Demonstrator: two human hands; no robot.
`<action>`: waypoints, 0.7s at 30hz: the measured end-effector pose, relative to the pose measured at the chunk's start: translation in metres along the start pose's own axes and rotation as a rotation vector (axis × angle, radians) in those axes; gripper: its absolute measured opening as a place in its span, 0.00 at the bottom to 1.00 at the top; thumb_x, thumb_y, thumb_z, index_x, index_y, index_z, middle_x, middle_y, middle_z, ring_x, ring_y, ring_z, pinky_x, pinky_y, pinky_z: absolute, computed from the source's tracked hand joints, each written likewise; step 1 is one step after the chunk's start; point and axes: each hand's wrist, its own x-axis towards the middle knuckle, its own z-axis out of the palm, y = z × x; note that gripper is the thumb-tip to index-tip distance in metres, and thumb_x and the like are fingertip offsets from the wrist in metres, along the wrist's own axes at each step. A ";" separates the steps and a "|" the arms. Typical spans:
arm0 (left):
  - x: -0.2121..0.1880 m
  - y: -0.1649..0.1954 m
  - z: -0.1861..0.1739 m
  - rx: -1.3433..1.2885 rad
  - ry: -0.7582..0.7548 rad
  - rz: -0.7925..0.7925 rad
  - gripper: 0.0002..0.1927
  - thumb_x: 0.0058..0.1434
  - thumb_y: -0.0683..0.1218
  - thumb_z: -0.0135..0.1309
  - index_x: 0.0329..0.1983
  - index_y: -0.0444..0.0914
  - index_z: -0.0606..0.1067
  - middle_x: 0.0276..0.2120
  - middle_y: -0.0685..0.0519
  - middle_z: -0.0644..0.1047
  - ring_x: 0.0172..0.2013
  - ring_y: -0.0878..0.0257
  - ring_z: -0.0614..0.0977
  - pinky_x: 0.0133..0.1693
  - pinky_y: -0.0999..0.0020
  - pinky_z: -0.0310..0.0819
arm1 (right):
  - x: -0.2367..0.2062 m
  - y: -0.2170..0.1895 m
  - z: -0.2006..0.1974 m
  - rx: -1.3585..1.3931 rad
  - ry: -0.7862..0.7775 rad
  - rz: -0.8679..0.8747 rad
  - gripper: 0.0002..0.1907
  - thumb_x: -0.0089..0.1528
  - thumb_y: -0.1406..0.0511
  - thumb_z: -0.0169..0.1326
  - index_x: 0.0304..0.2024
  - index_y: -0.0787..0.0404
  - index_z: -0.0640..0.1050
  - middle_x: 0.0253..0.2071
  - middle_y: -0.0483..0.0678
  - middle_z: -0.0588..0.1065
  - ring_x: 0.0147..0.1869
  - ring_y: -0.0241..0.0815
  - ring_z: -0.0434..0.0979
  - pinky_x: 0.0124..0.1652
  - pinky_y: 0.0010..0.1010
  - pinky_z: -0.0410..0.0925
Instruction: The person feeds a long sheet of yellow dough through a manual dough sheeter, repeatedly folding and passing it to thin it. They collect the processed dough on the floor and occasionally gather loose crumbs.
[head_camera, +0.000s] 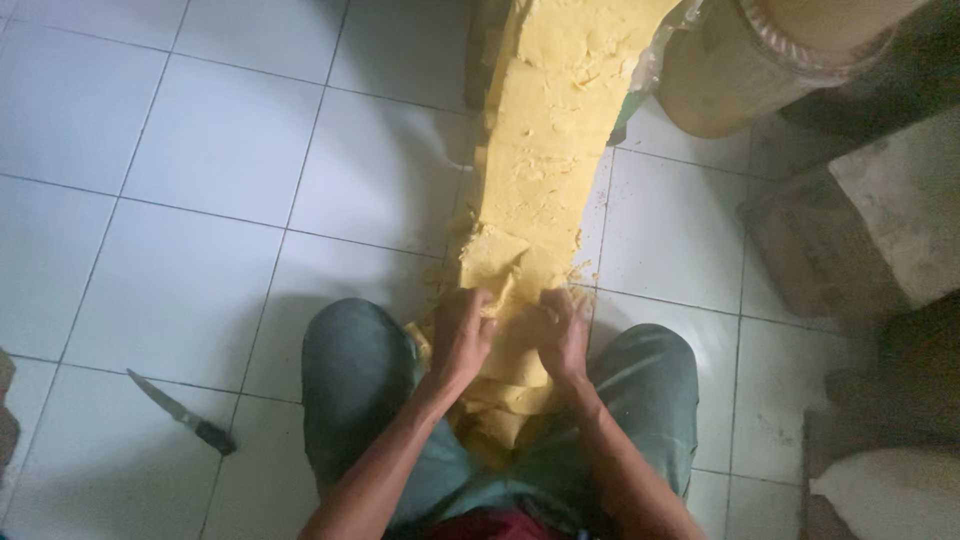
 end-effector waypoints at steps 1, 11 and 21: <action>-0.004 -0.002 -0.001 -0.046 0.042 -0.008 0.23 0.54 0.36 0.62 0.53 0.37 0.72 0.46 0.44 0.78 0.50 0.47 0.78 0.51 0.52 0.72 | -0.011 -0.002 -0.001 0.112 0.025 0.007 0.15 0.63 0.65 0.54 0.51 0.65 0.76 0.43 0.54 0.80 0.51 0.46 0.83 0.50 0.35 0.73; -0.065 -0.003 -0.043 0.200 -0.642 0.279 0.16 0.50 0.38 0.65 0.43 0.38 0.78 0.44 0.47 0.77 0.50 0.50 0.78 0.50 0.55 0.71 | -0.041 0.026 -0.057 0.268 -0.459 0.157 0.15 0.63 0.65 0.58 0.51 0.63 0.79 0.48 0.51 0.82 0.52 0.47 0.82 0.48 0.37 0.74; 0.066 -0.026 0.004 -0.073 0.104 -0.342 0.34 0.53 0.51 0.68 0.60 0.33 0.71 0.53 0.38 0.77 0.54 0.43 0.77 0.55 0.50 0.69 | 0.068 0.006 -0.013 -0.110 -0.244 -0.258 0.28 0.56 0.60 0.66 0.57 0.58 0.76 0.57 0.54 0.74 0.59 0.55 0.76 0.53 0.40 0.72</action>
